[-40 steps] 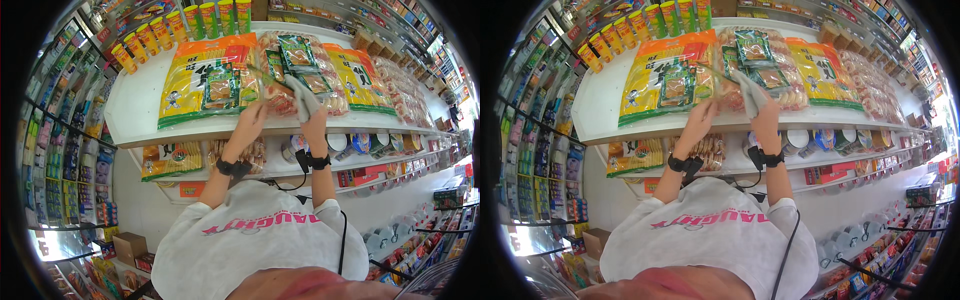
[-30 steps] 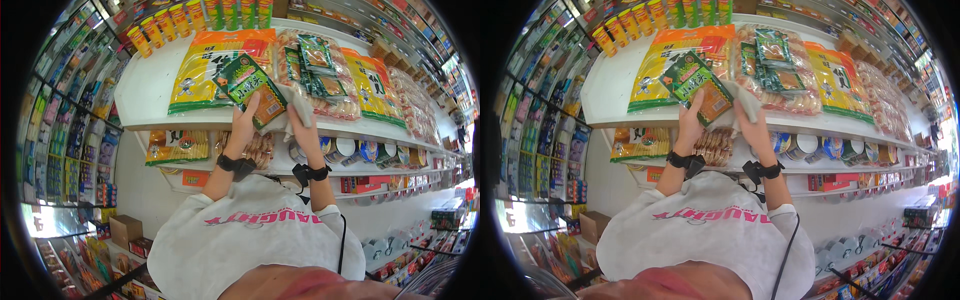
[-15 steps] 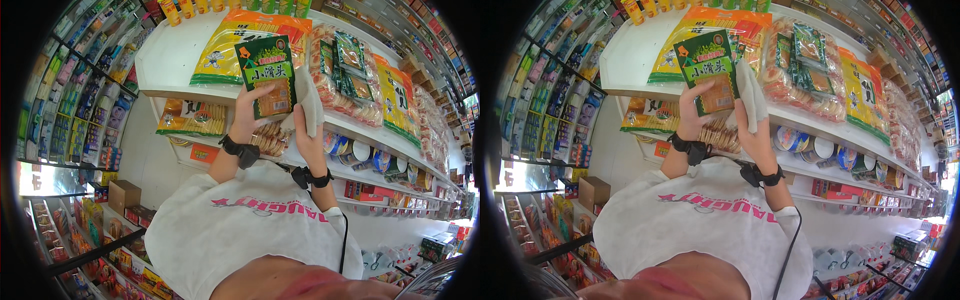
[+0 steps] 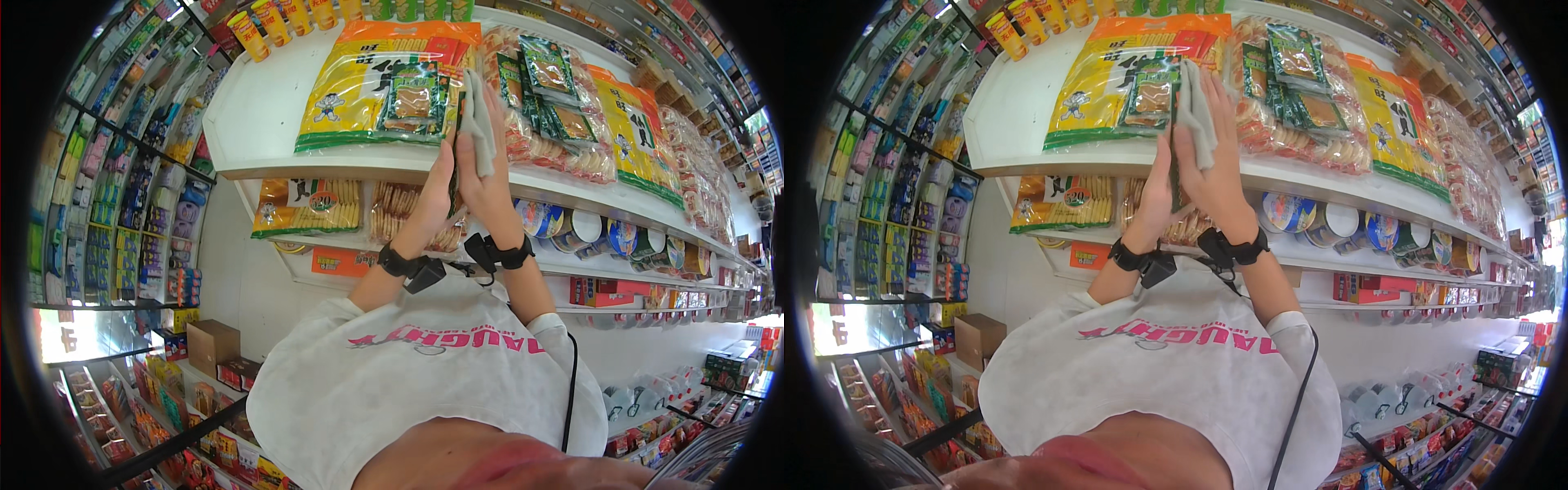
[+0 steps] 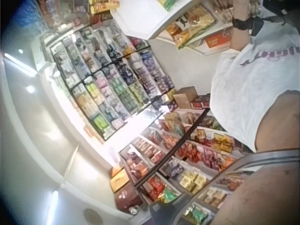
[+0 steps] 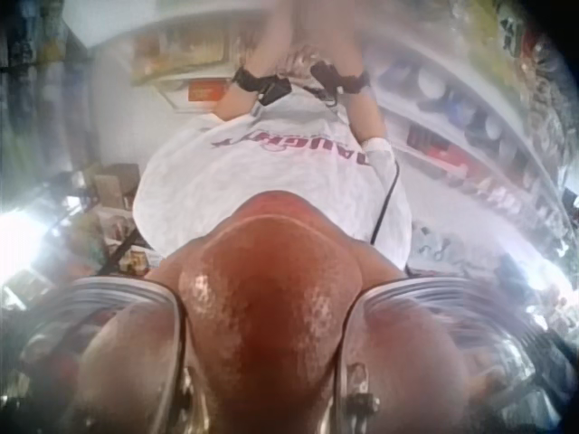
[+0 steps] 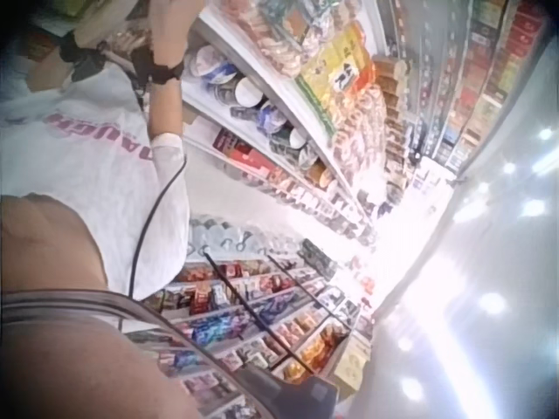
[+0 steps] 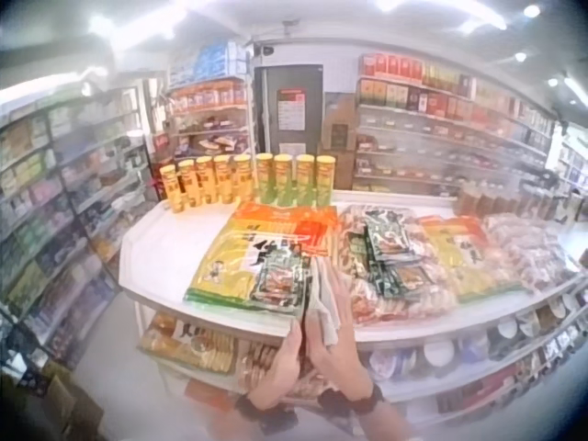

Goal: Picking up small green food packages from a shelf and wiping them with a cloth.

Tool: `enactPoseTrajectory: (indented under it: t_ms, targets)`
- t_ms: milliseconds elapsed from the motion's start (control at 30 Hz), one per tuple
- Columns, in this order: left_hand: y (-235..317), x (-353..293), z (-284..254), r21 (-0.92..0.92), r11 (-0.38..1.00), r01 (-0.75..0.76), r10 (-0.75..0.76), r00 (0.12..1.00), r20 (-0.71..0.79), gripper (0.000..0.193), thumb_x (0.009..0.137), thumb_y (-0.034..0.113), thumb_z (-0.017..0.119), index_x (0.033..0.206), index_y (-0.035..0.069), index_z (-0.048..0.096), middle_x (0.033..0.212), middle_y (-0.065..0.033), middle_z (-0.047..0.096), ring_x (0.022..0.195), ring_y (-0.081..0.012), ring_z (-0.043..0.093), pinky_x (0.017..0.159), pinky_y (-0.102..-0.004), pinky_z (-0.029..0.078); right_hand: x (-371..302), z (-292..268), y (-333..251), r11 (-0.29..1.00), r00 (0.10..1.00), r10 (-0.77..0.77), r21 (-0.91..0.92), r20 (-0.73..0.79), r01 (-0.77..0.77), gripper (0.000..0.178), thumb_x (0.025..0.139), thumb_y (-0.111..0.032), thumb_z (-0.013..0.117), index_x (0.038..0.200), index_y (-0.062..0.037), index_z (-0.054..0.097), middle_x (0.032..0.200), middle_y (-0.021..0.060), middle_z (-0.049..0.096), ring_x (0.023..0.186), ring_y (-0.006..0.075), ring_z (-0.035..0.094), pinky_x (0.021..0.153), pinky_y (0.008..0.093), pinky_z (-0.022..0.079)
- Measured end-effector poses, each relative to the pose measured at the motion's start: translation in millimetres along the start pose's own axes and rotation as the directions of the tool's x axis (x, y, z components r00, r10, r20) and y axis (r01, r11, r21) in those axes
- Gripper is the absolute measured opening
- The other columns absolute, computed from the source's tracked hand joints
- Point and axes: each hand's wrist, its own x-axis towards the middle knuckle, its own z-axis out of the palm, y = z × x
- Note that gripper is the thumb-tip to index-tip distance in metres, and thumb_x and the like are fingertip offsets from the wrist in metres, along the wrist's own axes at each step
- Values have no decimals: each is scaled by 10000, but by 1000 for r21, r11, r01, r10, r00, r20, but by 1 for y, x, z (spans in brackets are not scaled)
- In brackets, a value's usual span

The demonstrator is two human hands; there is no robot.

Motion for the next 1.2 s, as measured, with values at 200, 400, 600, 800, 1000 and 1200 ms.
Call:
enactPoseTrajectory:
  t_ms: [200,400,600,800,1000,1200]
  targets:
    - [19,1,-6,-190,980,56,-81,988,-130,763,1040,635,249,1557,74,265,1531,-105,408,1382,-230,435,1149,-363,352,-11,1,-36,995,984,38,89,174,-54,480,993,-211,497,1444,-46,481,1562,175,377,1456,402,305,1204,567,144]
    - [-8,7,-20,178,984,-1,-2,1000,19,764,1067,571,183,1533,-26,282,1540,-140,377,1413,-224,372,1180,-344,279,12,-10,2,999,999,41,-21,-8,-41,397,979,-188,536,1345,-33,549,1436,133,511,1400,368,392,1210,512,177]
    - [-14,5,-19,306,948,90,-138,981,140,728,1086,522,190,1561,-29,226,1562,-139,344,1420,-197,338,1192,-323,226,20,-24,-9,999,997,44,-3,-62,-44,249,978,-154,553,1158,4,621,1115,169,627,1107,345,561,1183,483,256]
    - [-12,13,-22,394,901,-183,-2,905,425,694,1094,474,271,1564,-33,208,1600,-139,287,1457,-232,303,1202,-345,202,1,-22,16,946,935,313,141,-165,-292,243,1002,-183,540,1069,22,652,1029,172,647,986,330,615,1006,398,433]
    - [-14,11,-11,270,952,-146,89,973,211,640,1078,354,426,1548,-38,238,1540,-147,391,1389,-219,412,1146,-348,320,-11,-13,29,735,793,606,423,-58,-530,404,1048,-210,477,1345,58,531,1296,226,589,1201,299,568,1019,387,426]
    - [4,31,-24,-241,950,-199,143,962,-232,455,1054,358,493,1379,39,472,1305,-96,580,1190,-187,575,973,-353,499,-18,1,-2,995,960,-59,-60,273,78,547,964,-155,551,1466,23,427,1570,265,308,1474,447,254,1204,473,216]
